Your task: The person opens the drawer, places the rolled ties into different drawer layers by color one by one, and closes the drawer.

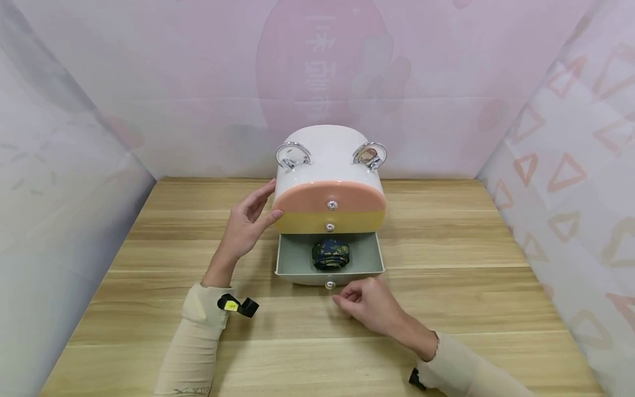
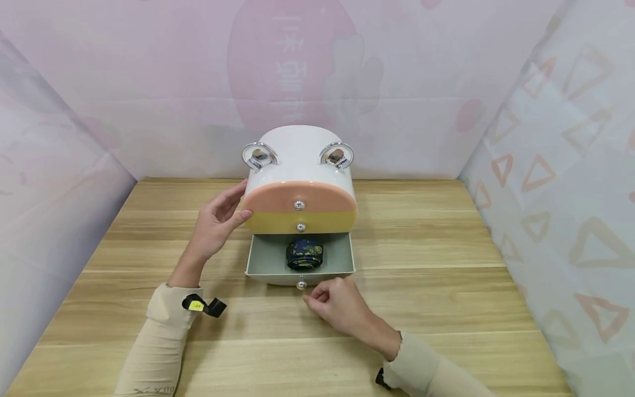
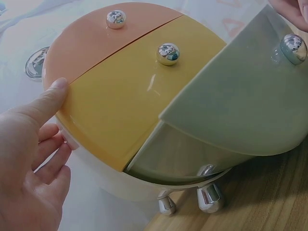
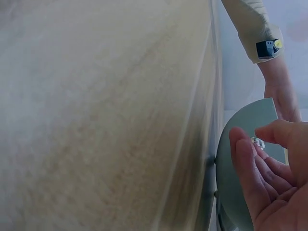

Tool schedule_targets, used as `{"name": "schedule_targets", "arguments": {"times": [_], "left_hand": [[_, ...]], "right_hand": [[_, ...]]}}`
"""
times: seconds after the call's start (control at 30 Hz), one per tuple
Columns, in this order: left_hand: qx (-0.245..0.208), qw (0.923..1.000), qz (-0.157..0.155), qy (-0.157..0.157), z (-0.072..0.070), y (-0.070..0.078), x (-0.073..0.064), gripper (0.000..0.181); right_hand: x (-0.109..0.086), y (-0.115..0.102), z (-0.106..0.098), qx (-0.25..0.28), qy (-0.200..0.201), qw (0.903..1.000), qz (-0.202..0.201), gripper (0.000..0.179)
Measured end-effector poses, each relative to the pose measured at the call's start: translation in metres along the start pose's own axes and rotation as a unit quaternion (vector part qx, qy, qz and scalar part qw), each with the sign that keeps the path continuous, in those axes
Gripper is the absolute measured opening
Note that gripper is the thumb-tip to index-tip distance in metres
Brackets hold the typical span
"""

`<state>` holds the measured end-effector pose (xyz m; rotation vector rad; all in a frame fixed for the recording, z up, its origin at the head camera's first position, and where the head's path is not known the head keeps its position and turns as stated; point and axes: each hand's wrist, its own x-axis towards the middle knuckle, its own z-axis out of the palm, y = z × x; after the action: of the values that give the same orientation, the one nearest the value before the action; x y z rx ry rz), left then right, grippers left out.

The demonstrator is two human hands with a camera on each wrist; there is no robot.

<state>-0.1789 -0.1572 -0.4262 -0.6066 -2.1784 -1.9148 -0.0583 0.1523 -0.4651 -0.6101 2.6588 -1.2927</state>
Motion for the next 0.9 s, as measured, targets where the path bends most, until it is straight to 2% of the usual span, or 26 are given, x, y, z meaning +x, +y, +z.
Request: {"name": "schedule_targets", "arguments": {"times": [0.33, 0.9], "left_hand": [[0.002, 1.0, -0.001, -0.001, 0.0, -0.001, 0.0, 0.058], [0.003, 1.0, -0.003, -0.001, -0.001, -0.002, -0.001, 0.057]], "right_hand": [[0.002, 0.003, 0.009, 0.029, -0.007, 0.9991, 0.03, 0.012], [0.012, 0.007, 0.016, 0.055, -0.015, 0.9982, 0.018, 0.014]]}}
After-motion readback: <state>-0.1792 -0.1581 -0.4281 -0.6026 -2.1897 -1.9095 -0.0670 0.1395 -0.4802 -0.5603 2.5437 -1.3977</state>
